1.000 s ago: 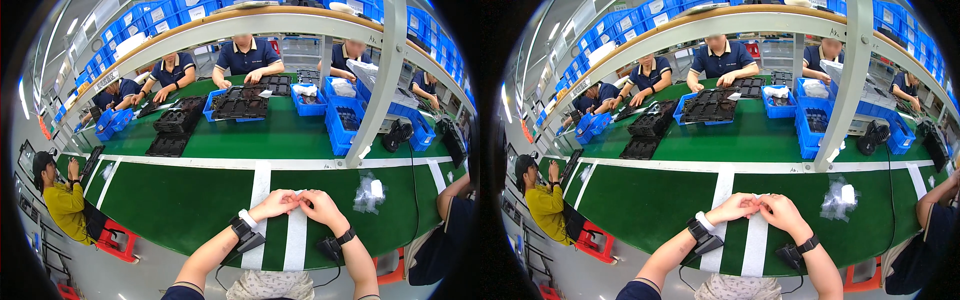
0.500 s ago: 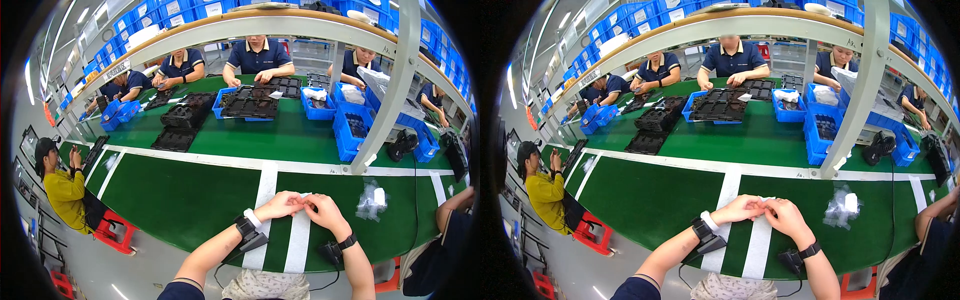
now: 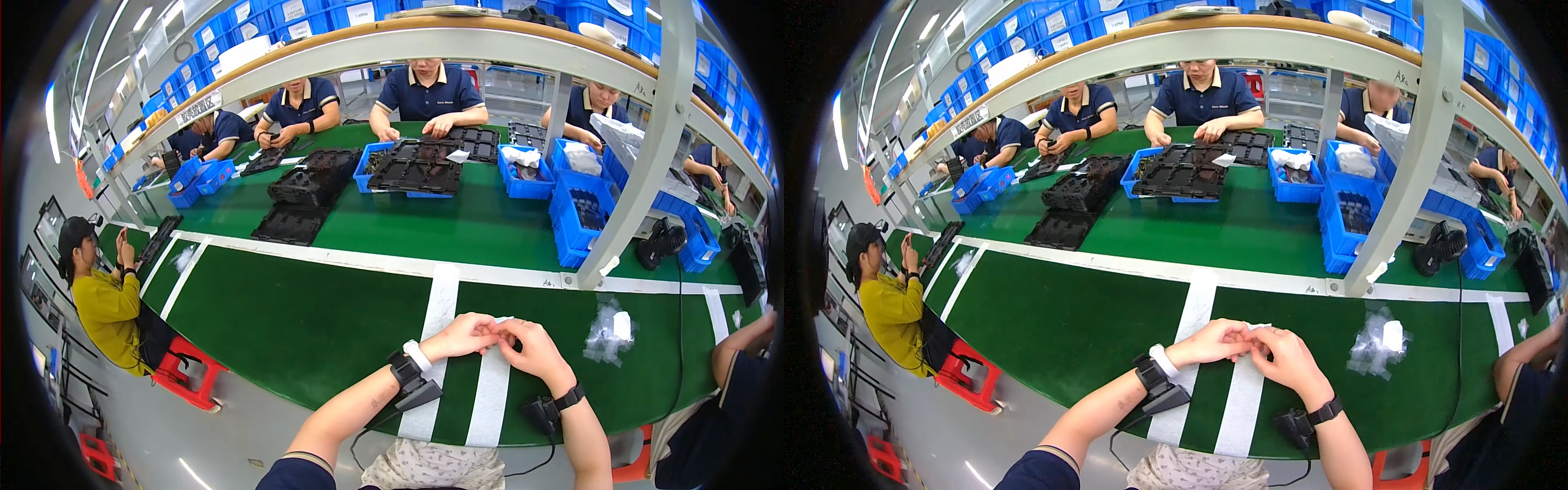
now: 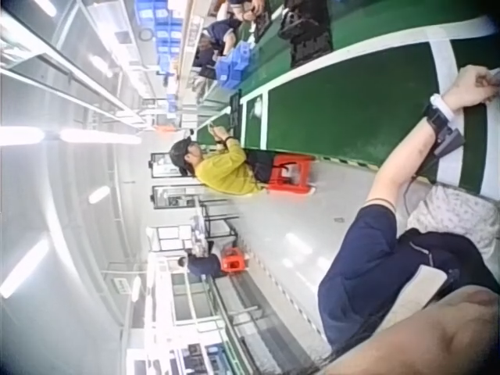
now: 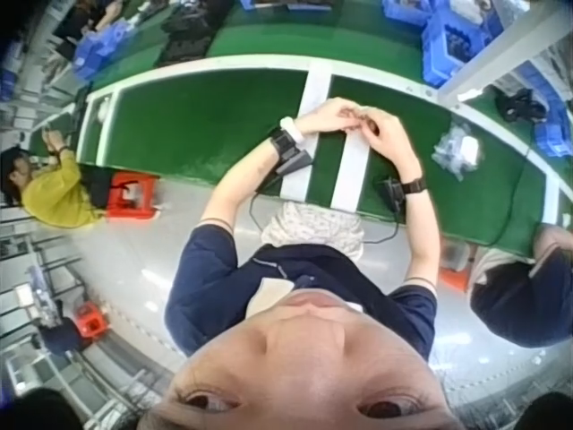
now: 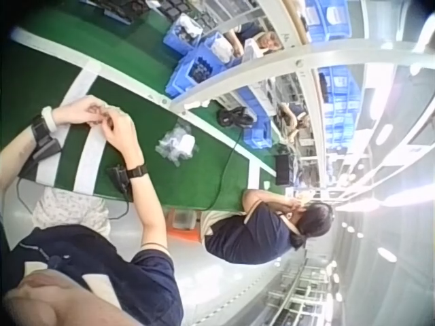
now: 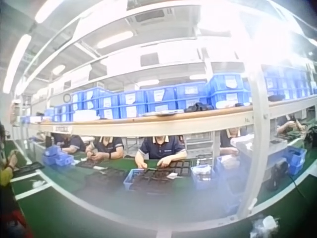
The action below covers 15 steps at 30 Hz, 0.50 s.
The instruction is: Assembling small electronic components at a factory workbench.
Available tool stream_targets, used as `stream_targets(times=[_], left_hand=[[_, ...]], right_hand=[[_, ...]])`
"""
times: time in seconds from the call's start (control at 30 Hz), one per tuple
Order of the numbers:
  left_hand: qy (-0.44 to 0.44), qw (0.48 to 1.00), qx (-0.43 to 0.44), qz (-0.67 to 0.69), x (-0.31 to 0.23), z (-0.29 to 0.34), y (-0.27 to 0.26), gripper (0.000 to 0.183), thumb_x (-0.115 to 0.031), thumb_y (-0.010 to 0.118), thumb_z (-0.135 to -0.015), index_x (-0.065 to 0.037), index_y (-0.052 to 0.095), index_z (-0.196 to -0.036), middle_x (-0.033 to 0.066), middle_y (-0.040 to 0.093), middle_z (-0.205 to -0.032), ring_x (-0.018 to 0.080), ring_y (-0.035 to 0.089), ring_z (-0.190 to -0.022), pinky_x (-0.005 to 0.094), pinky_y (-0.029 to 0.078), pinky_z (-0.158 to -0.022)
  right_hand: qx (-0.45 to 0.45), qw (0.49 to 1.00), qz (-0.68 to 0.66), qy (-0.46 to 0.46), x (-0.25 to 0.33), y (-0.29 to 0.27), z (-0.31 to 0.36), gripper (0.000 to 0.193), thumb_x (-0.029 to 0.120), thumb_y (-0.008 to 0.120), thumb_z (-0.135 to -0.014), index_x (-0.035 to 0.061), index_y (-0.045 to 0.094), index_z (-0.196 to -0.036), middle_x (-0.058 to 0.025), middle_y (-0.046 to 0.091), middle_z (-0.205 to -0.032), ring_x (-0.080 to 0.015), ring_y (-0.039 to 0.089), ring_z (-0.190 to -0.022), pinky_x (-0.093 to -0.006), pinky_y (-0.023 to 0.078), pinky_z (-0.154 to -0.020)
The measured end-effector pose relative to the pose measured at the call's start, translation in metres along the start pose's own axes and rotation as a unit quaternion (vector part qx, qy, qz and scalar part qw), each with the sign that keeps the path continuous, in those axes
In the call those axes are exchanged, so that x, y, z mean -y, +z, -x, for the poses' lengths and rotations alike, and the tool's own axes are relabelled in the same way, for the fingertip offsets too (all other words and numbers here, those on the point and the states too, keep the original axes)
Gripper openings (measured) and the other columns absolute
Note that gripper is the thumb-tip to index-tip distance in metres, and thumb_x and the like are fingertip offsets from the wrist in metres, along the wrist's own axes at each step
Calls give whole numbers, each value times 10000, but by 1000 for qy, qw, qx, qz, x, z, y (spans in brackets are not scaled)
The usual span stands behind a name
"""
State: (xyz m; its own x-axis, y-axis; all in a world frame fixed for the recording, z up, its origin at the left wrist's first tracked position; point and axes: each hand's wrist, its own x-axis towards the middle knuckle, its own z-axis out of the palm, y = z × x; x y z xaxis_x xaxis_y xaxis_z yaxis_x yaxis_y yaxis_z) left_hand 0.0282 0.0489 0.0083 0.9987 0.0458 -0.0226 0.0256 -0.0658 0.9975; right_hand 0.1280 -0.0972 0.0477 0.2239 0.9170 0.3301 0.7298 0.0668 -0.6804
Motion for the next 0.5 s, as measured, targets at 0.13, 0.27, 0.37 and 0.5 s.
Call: stream_targets(times=[0.13, 0.27, 0.37, 0.5], left_hand=[[4, 1000, -6, -6, 1, -1, 0, 113, -100, 548, -809, -9, 528, -872, 24, 552, -736, 75, 525, -600, 199, 443, -543], [2, 1000, -7, -23, 5, -3, -1, 104, -90, 531, -815, -6, 529, -876, 25, 554, -736, 76, 528, -601, 202, 446, -546], [-10, 1000, -8, -20, 1, -1, -2, 116, -91, 522, -820, -4, 532, -897, 26, 558, -743, 75, 531, -602, 201, 446, -546], [-21, 1000, -3, -10, -5, 1, -1, 138, -98, 514, -825, -4, 536, -925, 27, 565, -756, 75, 537, -610, 198, 445, -547]], right_hand=[[-5, 1000, -13, -9, -4, 2, -1, 162, 38, 575, -657, 43, 560, -818, -77, 526, -576, -195, 536, -535, -287, 432, -532], [-8, 1000, 0, -11, -6, 2, 0, 163, 39, 574, -660, 55, 566, -822, -68, 528, -571, -190, 534, -525, -284, 426, -519], [-4, 1000, -1, -3, -4, 2, -1, 164, 28, 570, -659, 41, 568, -822, -73, 540, -594, -186, 537, -531, -277, 430, -522], [-4, 1000, 23, -8, -3, 1, -1, 160, 14, 568, -656, 25, 570, -815, -80, 552, -606, -186, 542, -534, -273, 434, -527]])
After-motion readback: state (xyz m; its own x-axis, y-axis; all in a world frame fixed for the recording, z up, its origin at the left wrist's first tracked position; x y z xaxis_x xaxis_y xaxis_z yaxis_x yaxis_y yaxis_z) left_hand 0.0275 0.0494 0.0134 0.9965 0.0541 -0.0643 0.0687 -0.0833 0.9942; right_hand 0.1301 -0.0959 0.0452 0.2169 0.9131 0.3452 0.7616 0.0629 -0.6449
